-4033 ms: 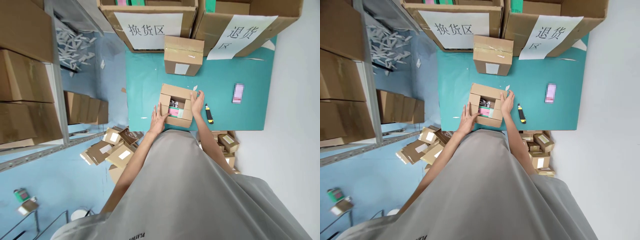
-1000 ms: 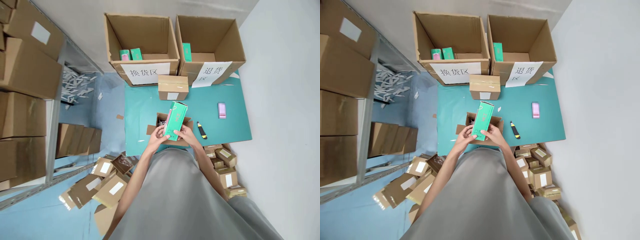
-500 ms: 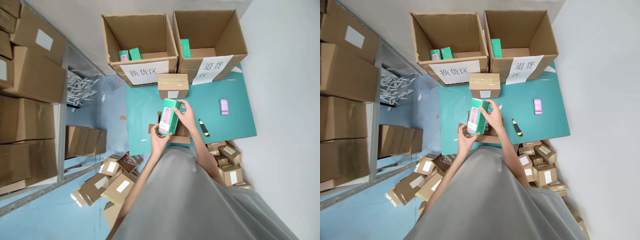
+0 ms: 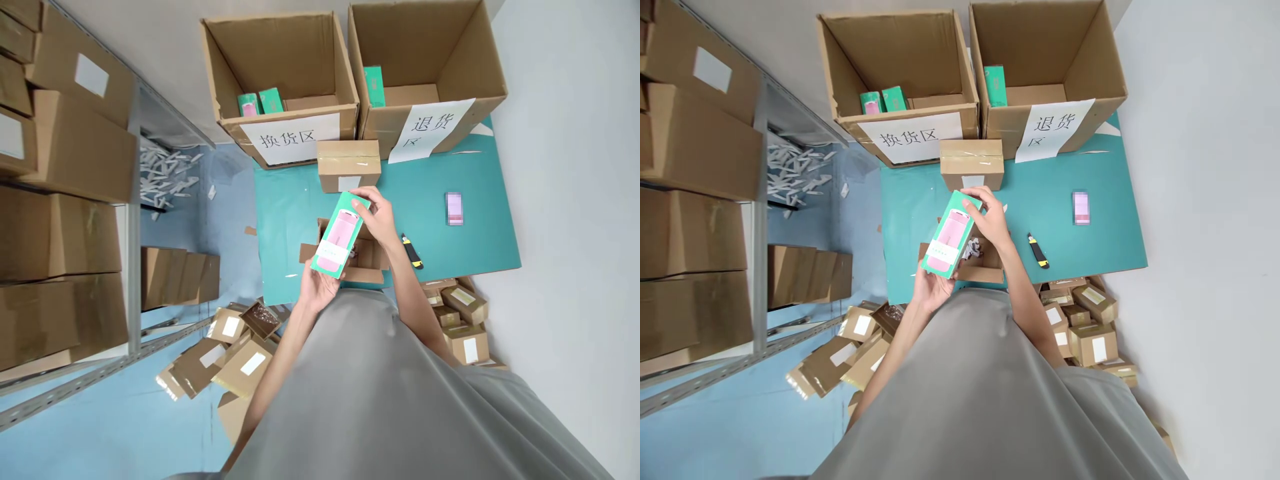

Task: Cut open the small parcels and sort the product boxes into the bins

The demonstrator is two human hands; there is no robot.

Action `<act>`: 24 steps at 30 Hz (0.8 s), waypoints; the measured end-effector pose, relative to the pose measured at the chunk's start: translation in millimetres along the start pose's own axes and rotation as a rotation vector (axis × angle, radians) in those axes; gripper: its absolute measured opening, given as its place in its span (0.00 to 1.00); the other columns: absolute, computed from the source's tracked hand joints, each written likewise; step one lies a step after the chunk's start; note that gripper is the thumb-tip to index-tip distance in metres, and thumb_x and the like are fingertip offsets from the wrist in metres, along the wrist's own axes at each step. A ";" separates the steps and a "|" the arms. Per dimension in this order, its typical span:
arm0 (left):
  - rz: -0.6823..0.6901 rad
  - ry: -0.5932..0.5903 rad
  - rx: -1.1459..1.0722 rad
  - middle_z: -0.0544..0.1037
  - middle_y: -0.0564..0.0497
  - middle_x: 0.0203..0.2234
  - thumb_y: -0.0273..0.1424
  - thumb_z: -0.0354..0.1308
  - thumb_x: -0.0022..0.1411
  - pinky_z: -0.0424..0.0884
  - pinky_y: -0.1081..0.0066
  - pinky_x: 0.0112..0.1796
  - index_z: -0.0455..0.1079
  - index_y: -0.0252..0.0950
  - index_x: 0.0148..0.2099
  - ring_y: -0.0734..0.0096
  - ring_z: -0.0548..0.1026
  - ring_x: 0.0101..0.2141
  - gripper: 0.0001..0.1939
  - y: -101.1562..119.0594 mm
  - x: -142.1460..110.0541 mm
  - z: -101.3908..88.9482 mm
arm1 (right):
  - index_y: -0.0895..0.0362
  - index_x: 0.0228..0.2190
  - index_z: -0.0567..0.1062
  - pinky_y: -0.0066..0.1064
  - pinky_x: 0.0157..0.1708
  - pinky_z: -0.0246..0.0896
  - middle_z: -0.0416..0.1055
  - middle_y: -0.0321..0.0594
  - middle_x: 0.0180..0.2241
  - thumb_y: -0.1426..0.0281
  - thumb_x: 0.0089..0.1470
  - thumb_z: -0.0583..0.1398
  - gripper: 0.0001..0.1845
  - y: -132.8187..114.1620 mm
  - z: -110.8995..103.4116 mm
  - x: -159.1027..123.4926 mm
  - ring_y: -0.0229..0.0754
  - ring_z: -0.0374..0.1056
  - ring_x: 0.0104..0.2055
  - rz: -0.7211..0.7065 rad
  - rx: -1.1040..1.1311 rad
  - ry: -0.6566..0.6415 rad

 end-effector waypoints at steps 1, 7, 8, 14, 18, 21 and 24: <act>-0.004 -0.007 0.000 0.87 0.38 0.55 0.59 0.65 0.64 0.87 0.63 0.36 0.77 0.39 0.60 0.50 0.88 0.51 0.34 -1.2 0.1 0.5 | 0.49 0.53 0.84 0.52 0.66 0.72 0.80 0.45 0.54 0.42 0.71 0.62 0.27 -1.4 0.9 2.6 0.55 0.76 0.61 -0.011 -0.018 -0.012; 0.104 0.058 0.040 0.87 0.43 0.51 0.51 0.73 0.61 0.87 0.56 0.50 0.75 0.41 0.55 0.52 0.88 0.51 0.27 1.6 0.5 -1.3 | 0.50 0.52 0.82 0.51 0.68 0.69 0.80 0.44 0.54 0.46 0.72 0.63 0.23 -2.3 -3.4 6.6 0.53 0.75 0.61 -0.016 -0.086 -0.047; 0.144 0.073 0.077 0.87 0.45 0.51 0.50 0.74 0.60 0.87 0.54 0.52 0.75 0.42 0.55 0.53 0.88 0.50 0.27 2.8 -0.1 0.2 | 0.50 0.52 0.81 0.50 0.68 0.69 0.80 0.44 0.54 0.45 0.71 0.64 0.24 -1.3 -3.9 5.4 0.53 0.75 0.61 0.001 -0.097 -0.041; 0.618 0.328 0.643 0.79 0.42 0.60 0.45 0.80 0.56 0.83 0.59 0.51 0.76 0.42 0.53 0.49 0.80 0.61 0.28 20.9 -15.3 15.4 | 0.49 0.50 0.77 0.49 0.66 0.72 0.79 0.43 0.53 0.42 0.61 0.71 0.29 9.2 2.9 -2.5 0.53 0.75 0.59 0.125 -0.115 0.014; 0.641 0.293 0.652 0.77 0.40 0.65 0.47 0.79 0.58 0.83 0.56 0.55 0.75 0.43 0.59 0.47 0.77 0.66 0.32 22.8 -18.6 13.2 | 0.49 0.49 0.75 0.46 0.60 0.76 0.77 0.42 0.51 0.42 0.61 0.69 0.28 21.1 4.7 -4.0 0.51 0.75 0.56 0.167 -0.001 0.068; 0.437 0.213 0.448 0.80 0.39 0.64 0.48 0.81 0.56 0.82 0.51 0.59 0.72 0.44 0.64 0.47 0.81 0.63 0.38 16.4 -14.2 -2.1 | 0.49 0.49 0.74 0.45 0.60 0.76 0.77 0.44 0.53 0.40 0.63 0.66 0.28 28.7 6.9 -7.7 0.52 0.75 0.58 0.182 0.075 0.064; 0.225 0.166 0.314 0.84 0.38 0.58 0.46 0.84 0.52 0.83 0.46 0.58 0.76 0.40 0.62 0.46 0.84 0.58 0.40 7.3 -11.3 -14.5 | 0.49 0.51 0.73 0.46 0.62 0.76 0.77 0.46 0.56 0.39 0.65 0.64 0.29 30.6 11.8 -15.0 0.54 0.74 0.62 0.183 0.107 0.057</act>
Point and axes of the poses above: each hand's wrist, its own x-axis towards the middle knuckle, its own z-axis out of the palm, y = z × x, the point moved 5 cm from there along x, towards the middle knuckle
